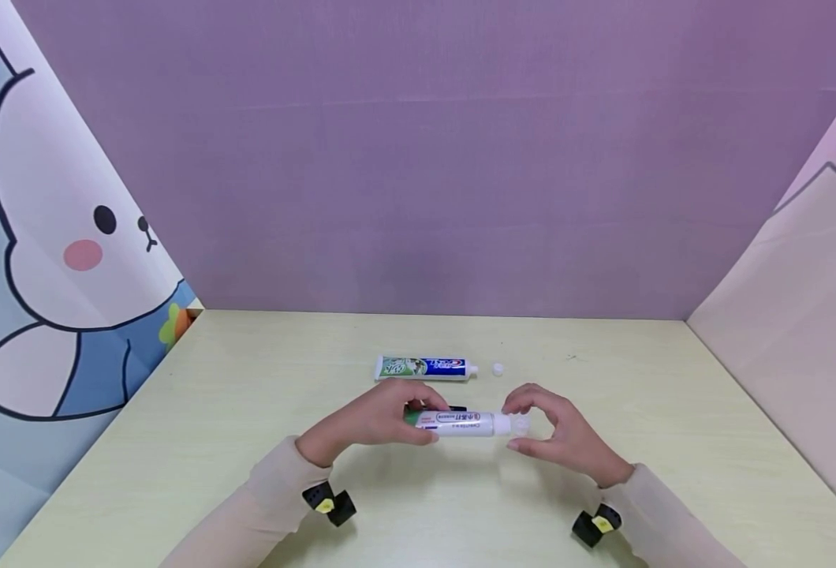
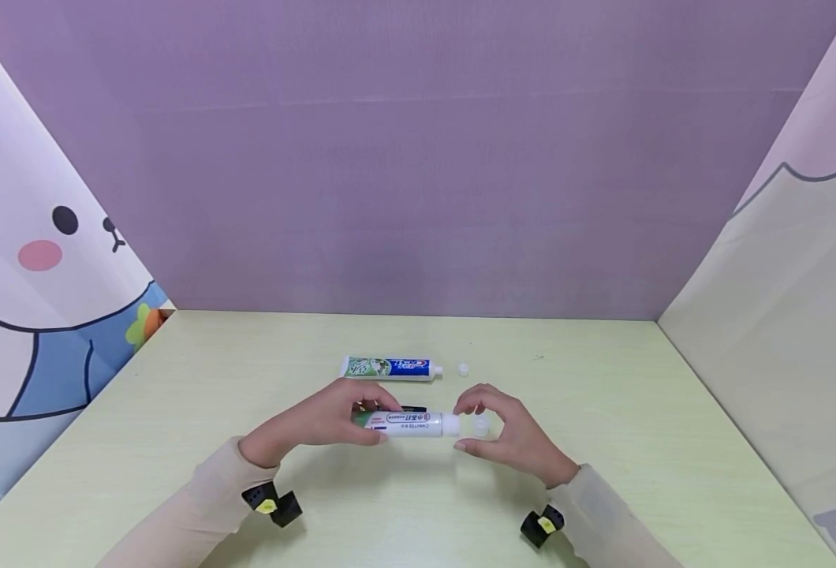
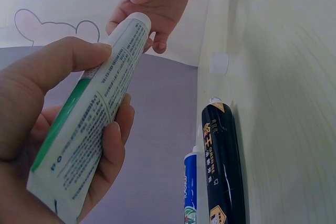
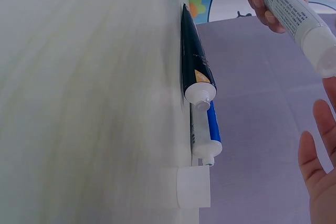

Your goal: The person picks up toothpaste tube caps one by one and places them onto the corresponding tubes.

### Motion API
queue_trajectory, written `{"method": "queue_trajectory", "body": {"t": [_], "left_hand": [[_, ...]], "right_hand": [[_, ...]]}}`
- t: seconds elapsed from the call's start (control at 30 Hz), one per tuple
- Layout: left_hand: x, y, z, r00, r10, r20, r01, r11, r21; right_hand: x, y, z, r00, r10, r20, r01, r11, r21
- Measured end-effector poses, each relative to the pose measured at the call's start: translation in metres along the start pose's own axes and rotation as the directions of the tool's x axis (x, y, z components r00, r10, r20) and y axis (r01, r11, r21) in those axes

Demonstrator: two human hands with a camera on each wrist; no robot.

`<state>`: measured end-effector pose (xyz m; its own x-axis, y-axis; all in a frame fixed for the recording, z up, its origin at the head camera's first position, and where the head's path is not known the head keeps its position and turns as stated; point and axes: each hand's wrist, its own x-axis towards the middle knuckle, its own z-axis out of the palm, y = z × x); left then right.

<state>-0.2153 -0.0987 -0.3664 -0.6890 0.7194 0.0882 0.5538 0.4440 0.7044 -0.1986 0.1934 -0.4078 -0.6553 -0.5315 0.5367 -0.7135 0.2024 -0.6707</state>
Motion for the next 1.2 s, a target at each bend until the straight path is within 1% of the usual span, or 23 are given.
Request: {"method": "queue_trajectory", "body": {"t": [0.1,0.17,0.2,0.27,0.33,0.43,0.6,0.73,0.83,0.9,1.03,1.2], "left_hand": [[0.000,0.000,0.000,1.000,0.001,-0.001,-0.001,1.000,0.003],[0.000,0.000,0.000,1.000,0.002,-0.001,-0.002,1.000,0.008],[0.000,0.000,0.000,1.000,0.003,-0.001,-0.003,1.000,0.010],[0.000,0.000,0.000,1.000,0.006,-0.001,-0.006,1.000,0.013],[0.000,0.000,0.000,1.000,0.008,0.001,-0.008,1.000,0.016],[0.000,0.000,0.001,1.000,0.008,0.003,-0.008,1.000,0.018],[0.000,0.000,0.001,1.000,0.007,0.005,-0.007,1.000,0.015],[0.000,0.000,0.001,1.000,0.008,0.005,-0.008,1.000,0.006],[0.000,0.000,0.001,1.000,0.008,0.006,-0.008,1.000,0.004],[0.001,0.000,0.001,1.000,0.008,0.006,-0.008,1.000,0.005],[0.001,0.000,0.002,1.000,0.007,0.007,-0.007,1.000,0.006],[0.002,0.000,0.002,1.000,0.001,0.008,-0.001,1.000,0.001]], "right_hand": [[0.001,-0.003,0.000,1.000,-0.023,-0.006,0.023,1.000,-0.005],[0.001,-0.003,0.001,1.000,-0.005,-0.008,0.005,1.000,-0.014],[0.000,0.000,0.001,1.000,0.007,-0.010,-0.007,1.000,-0.017],[-0.002,0.006,0.001,1.000,0.013,-0.015,-0.013,1.000,-0.025],[-0.002,0.006,0.002,1.000,0.016,-0.016,-0.017,0.999,-0.030],[-0.002,0.006,0.002,1.000,0.004,-0.018,-0.004,0.999,-0.036],[-0.001,0.006,0.002,1.000,0.006,-0.029,-0.008,0.998,-0.061],[0.000,-0.001,0.003,0.999,-0.007,-0.040,0.004,0.996,-0.091],[0.002,-0.008,0.003,0.999,-0.009,-0.044,0.005,0.995,-0.095],[0.002,-0.009,0.003,0.999,-0.004,-0.044,0.000,0.995,-0.095],[-0.001,0.000,0.003,0.999,-0.007,-0.041,0.003,0.995,-0.099],[-0.003,0.010,0.004,0.999,-0.020,-0.029,0.018,0.997,-0.080]]}}
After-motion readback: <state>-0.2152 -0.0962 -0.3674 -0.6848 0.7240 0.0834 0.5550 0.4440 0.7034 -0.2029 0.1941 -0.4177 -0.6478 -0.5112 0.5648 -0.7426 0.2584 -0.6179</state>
